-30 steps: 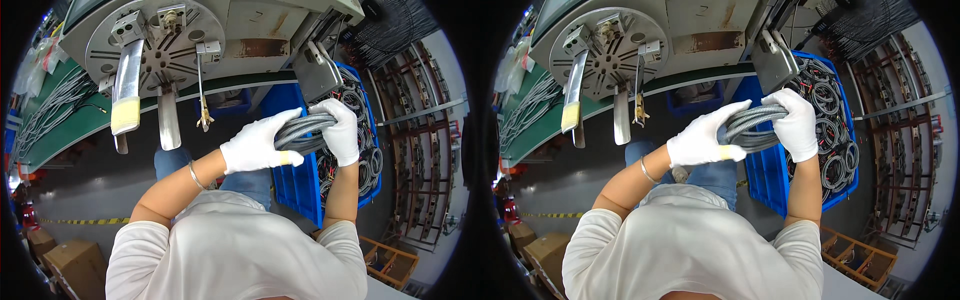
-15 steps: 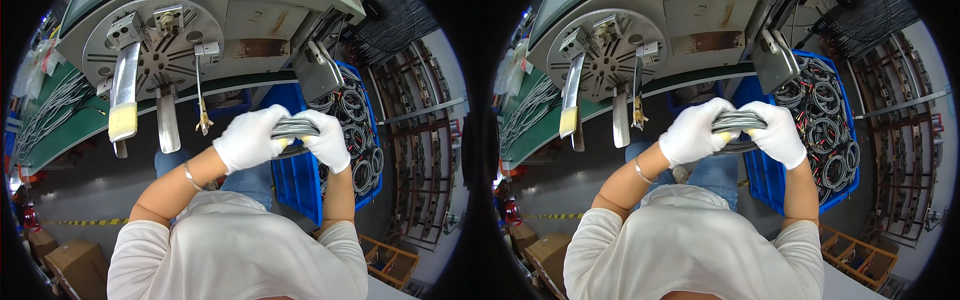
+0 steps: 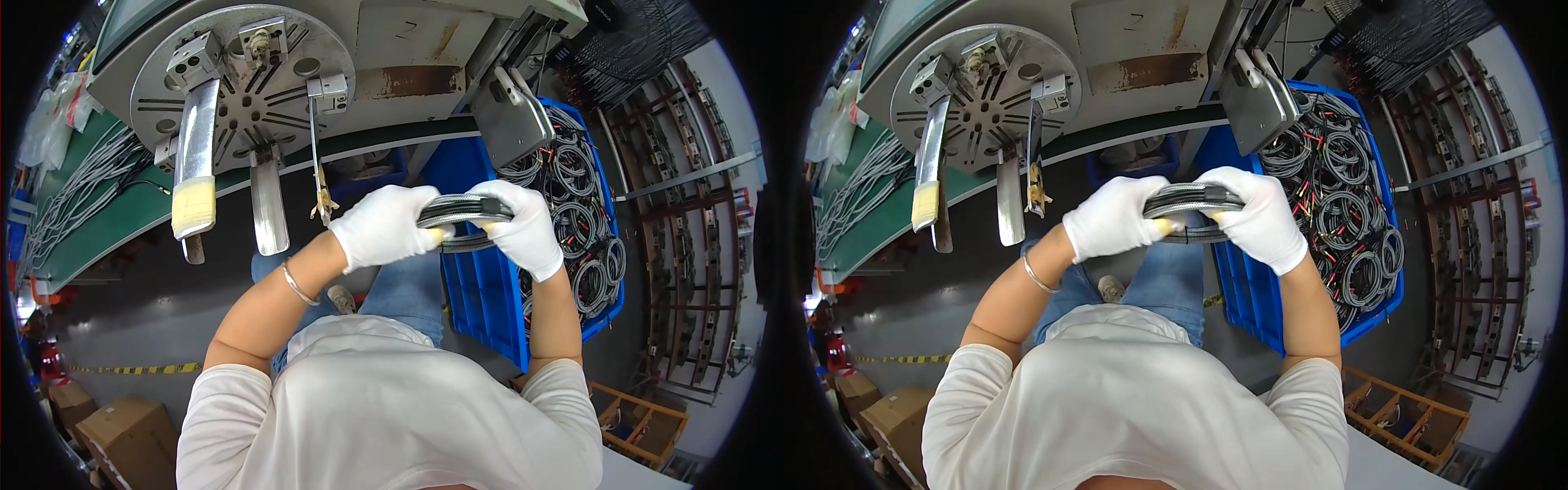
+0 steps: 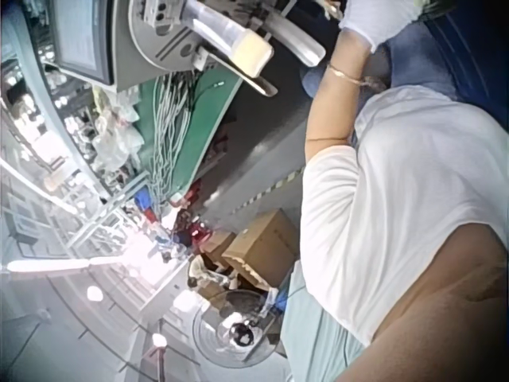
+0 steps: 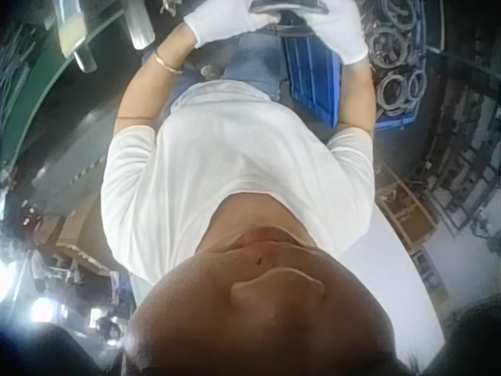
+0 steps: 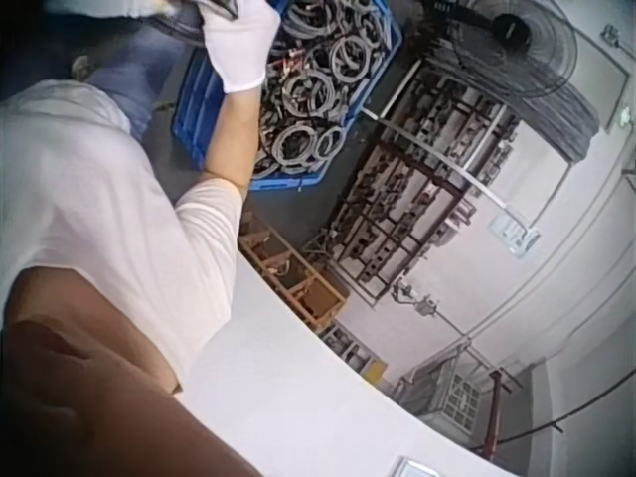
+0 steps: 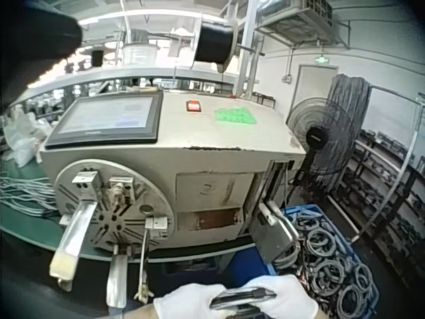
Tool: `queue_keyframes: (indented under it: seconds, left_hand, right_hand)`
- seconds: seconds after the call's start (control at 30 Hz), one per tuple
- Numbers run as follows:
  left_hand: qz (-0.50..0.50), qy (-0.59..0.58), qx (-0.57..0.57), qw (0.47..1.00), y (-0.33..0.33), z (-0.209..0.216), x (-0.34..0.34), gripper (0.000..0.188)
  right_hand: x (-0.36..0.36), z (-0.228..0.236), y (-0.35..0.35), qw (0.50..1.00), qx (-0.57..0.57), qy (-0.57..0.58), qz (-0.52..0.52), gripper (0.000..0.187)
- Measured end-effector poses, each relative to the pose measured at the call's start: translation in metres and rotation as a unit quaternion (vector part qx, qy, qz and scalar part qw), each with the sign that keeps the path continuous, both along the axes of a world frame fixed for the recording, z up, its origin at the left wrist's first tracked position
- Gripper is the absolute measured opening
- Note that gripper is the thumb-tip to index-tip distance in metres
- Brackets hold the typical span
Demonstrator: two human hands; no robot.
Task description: Winding long cables into coils using a winding machine and placing them into a storage bin.
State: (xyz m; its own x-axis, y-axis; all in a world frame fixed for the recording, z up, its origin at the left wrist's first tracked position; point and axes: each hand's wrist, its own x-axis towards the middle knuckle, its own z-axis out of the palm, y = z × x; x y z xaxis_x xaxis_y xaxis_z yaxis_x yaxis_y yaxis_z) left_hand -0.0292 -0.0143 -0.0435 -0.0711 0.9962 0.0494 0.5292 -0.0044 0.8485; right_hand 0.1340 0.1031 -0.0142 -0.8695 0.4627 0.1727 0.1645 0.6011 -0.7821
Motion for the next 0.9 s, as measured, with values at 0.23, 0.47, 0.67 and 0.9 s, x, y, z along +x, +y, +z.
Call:
queue_keyframes:
  seconds: [0.23, 0.47, 0.67, 0.9]
  left_hand:
    - [-0.032, 0.06, 0.001, 0.998, -0.013, -0.007, 0.017, 0.019]
    - [-0.037, -0.3, -0.125, 0.945, -0.008, -0.002, 0.011, 0.021]
    - [-0.034, -0.094, -0.075, 0.992, 0.006, 0.021, 0.028, 0.019]
    - [0.047, 0.227, 0.157, 0.96, 0.005, 0.06, 0.044, 0.021]
  right_hand:
    - [0.012, -0.007, 0.012, 0.999, -0.006, 0.033, 0.006, 0.02]
    - [0.015, -0.005, 0.017, 0.991, -0.062, -0.099, -0.063, 0.025]
    - [0.01, 0.021, -0.001, 0.944, 0.325, 0.033, -0.036, 0.035]
    - [0.024, 0.042, 0.012, 0.942, 0.334, -0.01, 0.032, 0.041]
